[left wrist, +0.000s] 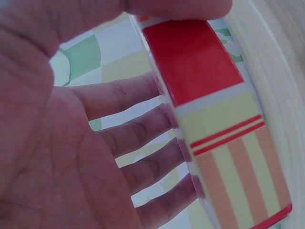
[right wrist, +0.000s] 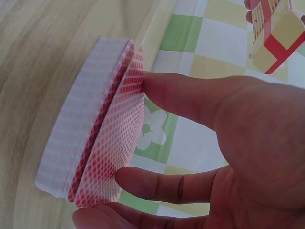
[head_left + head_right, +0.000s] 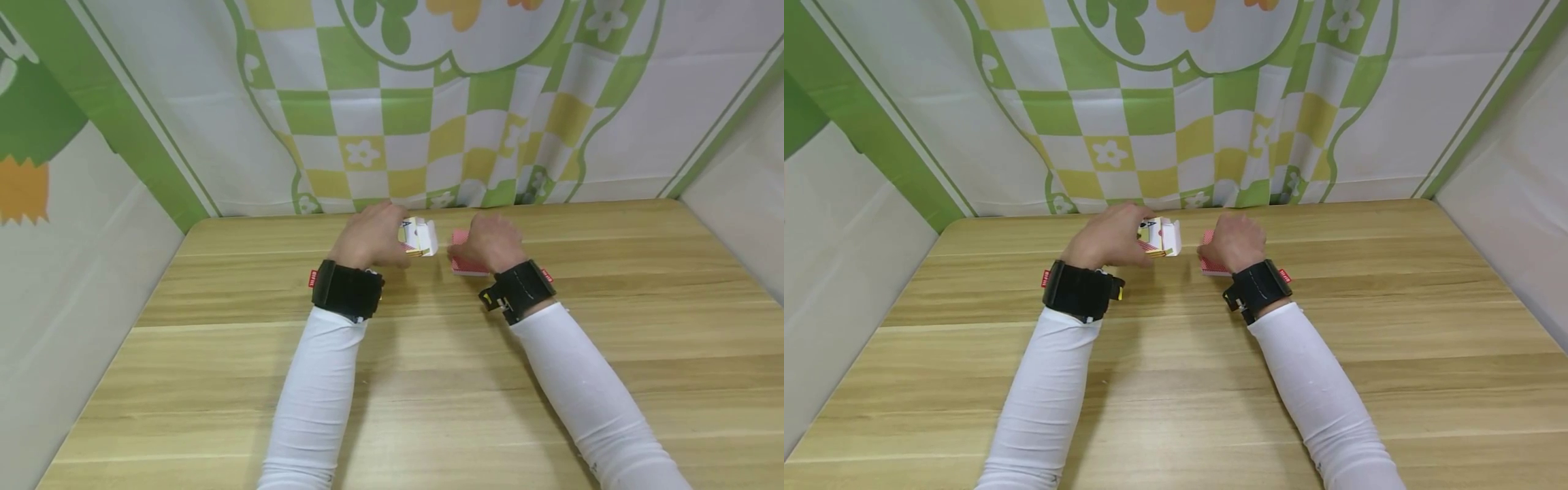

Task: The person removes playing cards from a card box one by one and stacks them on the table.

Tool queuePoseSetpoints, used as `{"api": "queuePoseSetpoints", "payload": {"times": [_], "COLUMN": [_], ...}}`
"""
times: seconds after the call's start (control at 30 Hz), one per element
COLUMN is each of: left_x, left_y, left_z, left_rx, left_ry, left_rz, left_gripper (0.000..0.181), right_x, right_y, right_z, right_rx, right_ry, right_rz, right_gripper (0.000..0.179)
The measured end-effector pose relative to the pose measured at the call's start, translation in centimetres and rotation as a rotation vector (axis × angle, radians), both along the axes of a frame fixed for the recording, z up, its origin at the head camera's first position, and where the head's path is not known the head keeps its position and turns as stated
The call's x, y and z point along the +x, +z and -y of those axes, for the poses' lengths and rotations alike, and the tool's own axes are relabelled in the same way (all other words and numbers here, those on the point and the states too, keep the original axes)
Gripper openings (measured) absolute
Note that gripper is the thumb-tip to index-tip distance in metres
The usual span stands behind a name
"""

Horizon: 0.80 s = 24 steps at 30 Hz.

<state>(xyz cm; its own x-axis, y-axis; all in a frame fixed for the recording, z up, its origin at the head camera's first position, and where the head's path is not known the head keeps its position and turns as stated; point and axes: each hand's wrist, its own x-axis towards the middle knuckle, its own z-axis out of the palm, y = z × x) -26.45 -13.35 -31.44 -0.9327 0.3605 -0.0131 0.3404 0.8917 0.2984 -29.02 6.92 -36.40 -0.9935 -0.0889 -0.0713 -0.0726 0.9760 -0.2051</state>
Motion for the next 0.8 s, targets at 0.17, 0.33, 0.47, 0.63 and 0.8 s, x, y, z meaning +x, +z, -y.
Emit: {"api": "queuePoseSetpoints", "payload": {"times": [0.17, 0.33, 0.47, 0.63, 0.8], "left_x": [0.01, 0.02, 0.07, 0.11, 0.07], "left_y": [0.03, 0.01, 0.04, 0.04, 0.00], "left_z": [0.00, 0.00, 0.00, 0.02, 0.05], "left_rx": [0.002, 0.011, 0.012, 0.006, 0.007], "left_ry": [0.002, 0.001, 0.002, 0.006, 0.005], "left_rz": [0.000, -0.003, -0.002, 0.004, 0.002], "left_gripper": [0.049, 0.046, 0.046, 0.045, 0.044], "right_x": [-0.03, -0.06, -0.07, -0.06, -0.14], "right_y": [-0.04, -0.14, -0.17, -0.16, -0.30], "right_z": [0.06, 0.08, 0.12, 0.16, 0.15], "right_rx": [0.004, 0.012, 0.025, 0.047, 0.057], "right_ry": [-0.011, -0.019, -0.022, -0.023, -0.019], "right_rz": [0.011, 0.014, 0.009, 0.015, 0.009], "right_gripper": [0.050, 0.050, 0.050, 0.051, 0.051]}}
